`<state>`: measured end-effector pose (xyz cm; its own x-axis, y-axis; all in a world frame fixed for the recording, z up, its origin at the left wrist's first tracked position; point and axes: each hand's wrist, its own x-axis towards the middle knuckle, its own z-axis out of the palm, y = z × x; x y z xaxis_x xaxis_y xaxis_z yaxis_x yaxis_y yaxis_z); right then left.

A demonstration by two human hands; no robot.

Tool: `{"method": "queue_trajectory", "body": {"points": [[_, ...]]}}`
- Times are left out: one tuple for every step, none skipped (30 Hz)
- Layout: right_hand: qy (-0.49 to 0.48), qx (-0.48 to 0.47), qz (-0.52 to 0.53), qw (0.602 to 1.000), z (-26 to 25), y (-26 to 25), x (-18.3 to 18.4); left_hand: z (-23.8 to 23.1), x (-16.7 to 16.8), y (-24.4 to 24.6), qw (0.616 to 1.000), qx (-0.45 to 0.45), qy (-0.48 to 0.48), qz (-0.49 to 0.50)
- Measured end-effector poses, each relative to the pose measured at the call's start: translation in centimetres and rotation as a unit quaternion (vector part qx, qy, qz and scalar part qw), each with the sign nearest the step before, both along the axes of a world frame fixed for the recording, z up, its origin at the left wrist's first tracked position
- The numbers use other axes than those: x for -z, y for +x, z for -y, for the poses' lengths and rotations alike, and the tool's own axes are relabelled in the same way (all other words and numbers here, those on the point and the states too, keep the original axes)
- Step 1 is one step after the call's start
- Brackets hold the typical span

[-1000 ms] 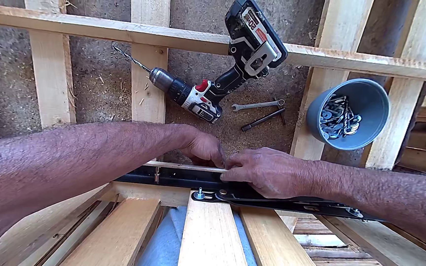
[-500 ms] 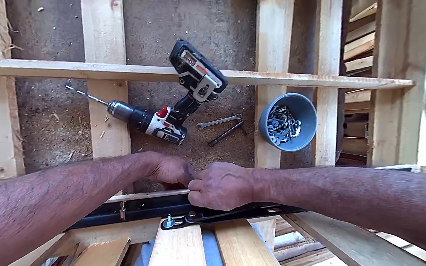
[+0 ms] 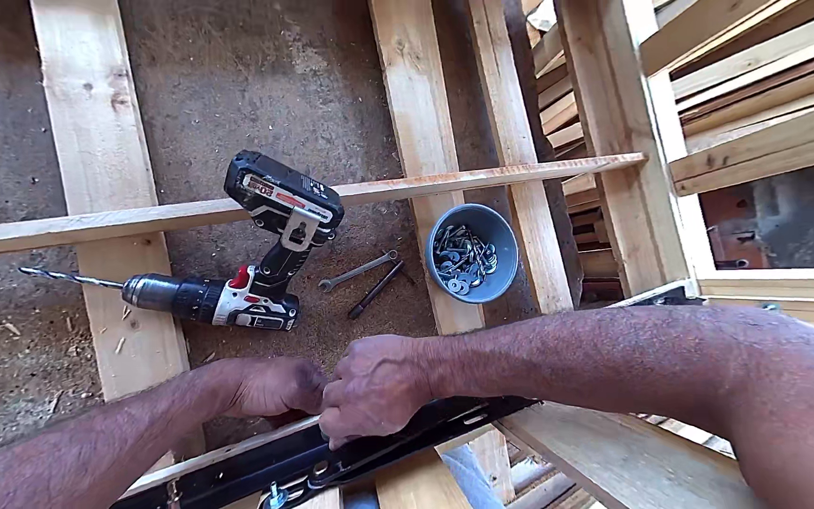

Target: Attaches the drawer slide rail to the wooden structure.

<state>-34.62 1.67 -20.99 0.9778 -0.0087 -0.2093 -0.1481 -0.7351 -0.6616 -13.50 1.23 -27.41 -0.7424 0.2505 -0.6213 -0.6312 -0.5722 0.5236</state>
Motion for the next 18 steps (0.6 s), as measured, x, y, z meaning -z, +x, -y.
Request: {"method": "queue_trajectory", "body": {"points": [[-0.006,0.026,0.017,1.000,0.8,-0.8,-0.4,0.0,0.0,0.0,1.000,0.007,-0.013,0.000],[-0.026,0.057,0.034,0.997,1.9,-2.0,-1.1,0.0,0.0,0.1,1.000,0.017,-0.022,0.001],[-0.056,0.090,0.033,0.994,3.4,-3.4,-2.1,0.1,0.0,0.0,0.999,0.027,-0.032,0.000],[-0.094,0.125,0.027,0.987,5.2,-5.0,-2.9,0.1,0.0,-0.1,0.999,0.035,-0.040,0.002],[-0.120,0.155,-0.024,0.980,7.1,-6.7,-3.7,0.1,0.0,-0.3,0.998,0.038,-0.047,0.007],[-0.137,0.179,-0.094,0.970,8.8,-8.4,-4.5,0.0,-0.1,-0.5,0.998,0.033,-0.054,0.016],[-0.143,0.195,-0.173,0.955,10.3,-10.0,-5.1,-0.2,-0.1,-0.8,0.997,0.026,-0.060,0.029],[-0.142,0.205,-0.239,0.938,11.3,-11.6,-5.5,-0.2,0.0,-1.0,0.996,0.018,-0.068,0.047],[-0.140,0.212,-0.296,0.921,11.8,-12.9,-5.8,-0.3,0.1,-1.2,0.994,0.013,-0.086,0.065],[-0.136,0.215,-0.344,0.904,11.8,-14.1,-6.0,-0.4,0.2,-1.4,0.990,0.018,-0.117,0.081],[-0.132,0.217,-0.377,0.891,11.7,-15.2,-6.3,-0.3,0.3,-1.6,0.981,0.038,-0.164,0.095],[-0.129,0.221,-0.395,0.882,11.6,-16.3,-6.6,0.0,0.2,-1.6,0.967,0.070,-0.223,0.105],[-0.126,0.232,-0.401,0.877,11.6,-17.3,-7.0,0.3,-0.1,-1.5,0.948,0.108,-0.278,0.109],[-0.124,0.248,-0.404,0.872,11.7,-18.1,-7.5,0.8,-0.7,-1.4,0.930,0.141,-0.323,0.107],[-0.127,0.265,-0.402,0.867,11.9,-19.0,-7.9,1.5,-1.5,-1.3,0.914,0.167,-0.355,0.102],[-0.130,0.282,-0.397,0.864,12.1,-19.7,-8.2,2.2,-2.6,-1.4,0.901,0.191,-0.377,0.100],[-0.129,0.297,-0.393,0.861,12.3,-20.1,-8.4,3.1,-4.0,-1.6,0.889,0.213,-0.393,0.102],[-0.125,0.309,-0.392,0.857,12.4,-20.2,-8.4,3.8,-5.6,-2.0,0.876,0.233,-0.408,0.108]]}}
